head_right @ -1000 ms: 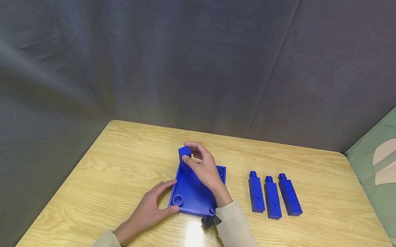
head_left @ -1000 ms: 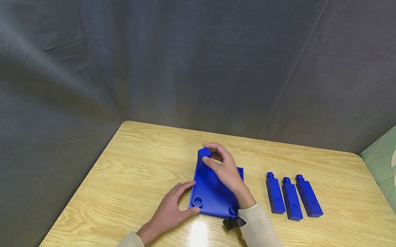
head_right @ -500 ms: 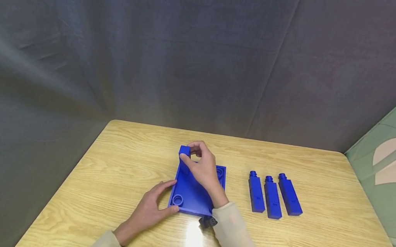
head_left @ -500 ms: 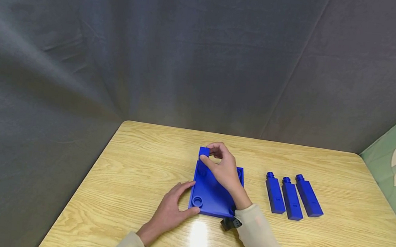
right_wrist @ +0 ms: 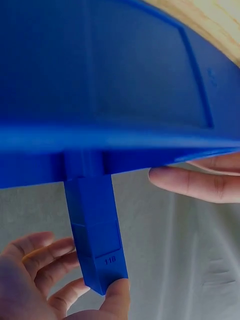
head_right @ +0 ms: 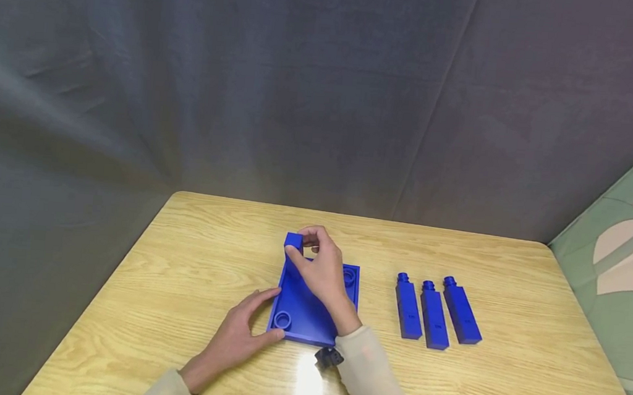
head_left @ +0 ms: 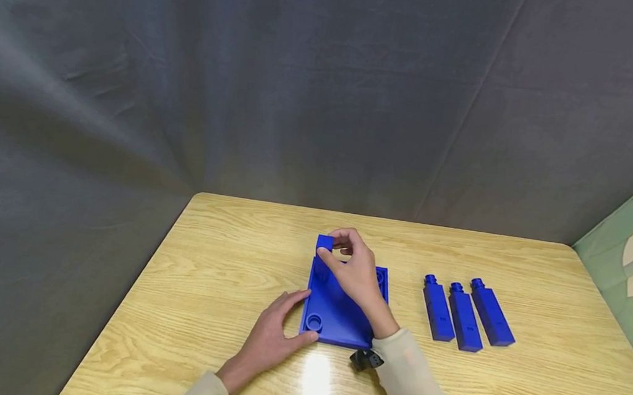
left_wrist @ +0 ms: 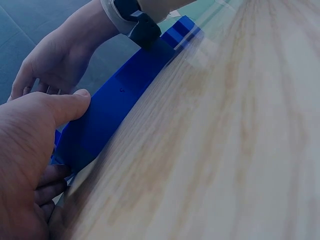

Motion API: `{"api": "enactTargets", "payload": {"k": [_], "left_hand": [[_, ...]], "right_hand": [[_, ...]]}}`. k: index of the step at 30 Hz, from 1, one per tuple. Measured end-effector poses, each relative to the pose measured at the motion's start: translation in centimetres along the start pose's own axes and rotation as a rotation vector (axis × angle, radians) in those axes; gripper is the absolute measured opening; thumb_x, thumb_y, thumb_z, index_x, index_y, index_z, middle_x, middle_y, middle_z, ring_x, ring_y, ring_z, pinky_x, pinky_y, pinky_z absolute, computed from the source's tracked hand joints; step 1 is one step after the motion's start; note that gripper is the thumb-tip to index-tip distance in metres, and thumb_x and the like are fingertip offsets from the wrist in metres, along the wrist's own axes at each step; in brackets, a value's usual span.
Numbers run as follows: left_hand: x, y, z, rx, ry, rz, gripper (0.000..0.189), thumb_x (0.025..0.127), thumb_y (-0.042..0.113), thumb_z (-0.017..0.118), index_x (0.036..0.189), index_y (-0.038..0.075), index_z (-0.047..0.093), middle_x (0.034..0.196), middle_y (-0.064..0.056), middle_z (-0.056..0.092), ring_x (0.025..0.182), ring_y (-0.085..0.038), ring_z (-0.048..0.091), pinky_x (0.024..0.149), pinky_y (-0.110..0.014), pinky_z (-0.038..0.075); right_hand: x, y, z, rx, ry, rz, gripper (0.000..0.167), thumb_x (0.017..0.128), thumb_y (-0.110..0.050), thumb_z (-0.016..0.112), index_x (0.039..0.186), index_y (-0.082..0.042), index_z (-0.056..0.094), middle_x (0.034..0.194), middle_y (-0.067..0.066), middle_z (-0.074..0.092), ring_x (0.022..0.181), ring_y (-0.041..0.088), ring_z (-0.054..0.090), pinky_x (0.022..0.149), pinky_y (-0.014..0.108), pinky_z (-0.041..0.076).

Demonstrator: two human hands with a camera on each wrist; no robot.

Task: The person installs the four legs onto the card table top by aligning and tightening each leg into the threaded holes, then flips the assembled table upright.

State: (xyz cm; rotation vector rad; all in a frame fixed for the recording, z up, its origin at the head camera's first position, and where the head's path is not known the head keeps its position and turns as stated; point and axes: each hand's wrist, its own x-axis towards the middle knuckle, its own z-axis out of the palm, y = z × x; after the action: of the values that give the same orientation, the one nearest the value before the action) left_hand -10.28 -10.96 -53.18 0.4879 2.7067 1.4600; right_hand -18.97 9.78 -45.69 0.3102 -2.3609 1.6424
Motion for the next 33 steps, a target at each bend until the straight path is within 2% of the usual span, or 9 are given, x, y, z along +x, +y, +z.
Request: {"api": "enactTargets", "payload": {"k": [10, 17, 24, 29, 33], "left_hand": [[0.0, -0.1, 0.0, -0.01, 0.002, 0.001, 0.079, 0.094, 0.05, 0.087, 0.162, 0.024, 0.058, 0.165, -0.006, 0.058, 0.158, -0.054, 0.039, 0.125, -0.08, 0.03], [-0.1, 0.0, -0.1, -0.026, -0.015, -0.021, 0.08, 0.093, 0.053, 0.087, 0.163, 0.025, 0.057, 0.167, -0.004, 0.056, 0.16, -0.051, 0.036, 0.126, -0.08, 0.027], [-0.1, 0.1, -0.2, -0.013, -0.019, -0.022, 0.081, 0.094, 0.055, 0.086, 0.163, 0.025, 0.057, 0.167, -0.004, 0.055, 0.16, -0.051, 0.036, 0.126, -0.08, 0.027], [-0.2, 0.0, -0.1, -0.014, -0.024, -0.031, 0.082, 0.093, 0.055, 0.086, 0.163, 0.026, 0.056, 0.168, -0.005, 0.055, 0.161, -0.051, 0.036, 0.126, -0.08, 0.027], [-0.2, -0.1, 0.0, -0.02, -0.025, -0.033, 0.082, 0.093, 0.056, 0.086, 0.164, 0.026, 0.056, 0.168, -0.004, 0.054, 0.161, -0.05, 0.035, 0.126, -0.08, 0.026]], "right_hand": [[0.2, -1.1, -1.1, -0.025, 0.026, -0.052, 0.05, 0.1, -0.016, 0.084, 0.145, -0.002, 0.064, 0.129, 0.021, 0.073, 0.124, 0.04, 0.067, 0.111, 0.06, 0.051], [-0.2, -2.3, -3.2, -0.077, 0.048, -0.079, 0.051, 0.103, -0.019, 0.081, 0.148, -0.005, 0.063, 0.132, 0.02, 0.072, 0.128, 0.038, 0.066, 0.112, 0.06, 0.05], [-1.5, -2.7, -5.5, -0.132, 0.076, -0.115, 0.05, 0.102, -0.017, 0.081, 0.147, -0.003, 0.063, 0.132, 0.019, 0.072, 0.127, 0.039, 0.066, 0.114, 0.058, 0.049], [-2.7, -2.6, -7.0, -0.17, 0.1, -0.155, 0.049, 0.101, -0.012, 0.081, 0.146, -0.003, 0.065, 0.129, 0.018, 0.073, 0.123, 0.038, 0.066, 0.111, 0.056, 0.049], [-3.6, -2.5, -8.3, -0.19, 0.127, -0.179, 0.046, 0.1, -0.008, 0.081, 0.144, -0.003, 0.066, 0.125, 0.019, 0.073, 0.118, 0.035, 0.066, 0.104, 0.045, 0.049]]}}
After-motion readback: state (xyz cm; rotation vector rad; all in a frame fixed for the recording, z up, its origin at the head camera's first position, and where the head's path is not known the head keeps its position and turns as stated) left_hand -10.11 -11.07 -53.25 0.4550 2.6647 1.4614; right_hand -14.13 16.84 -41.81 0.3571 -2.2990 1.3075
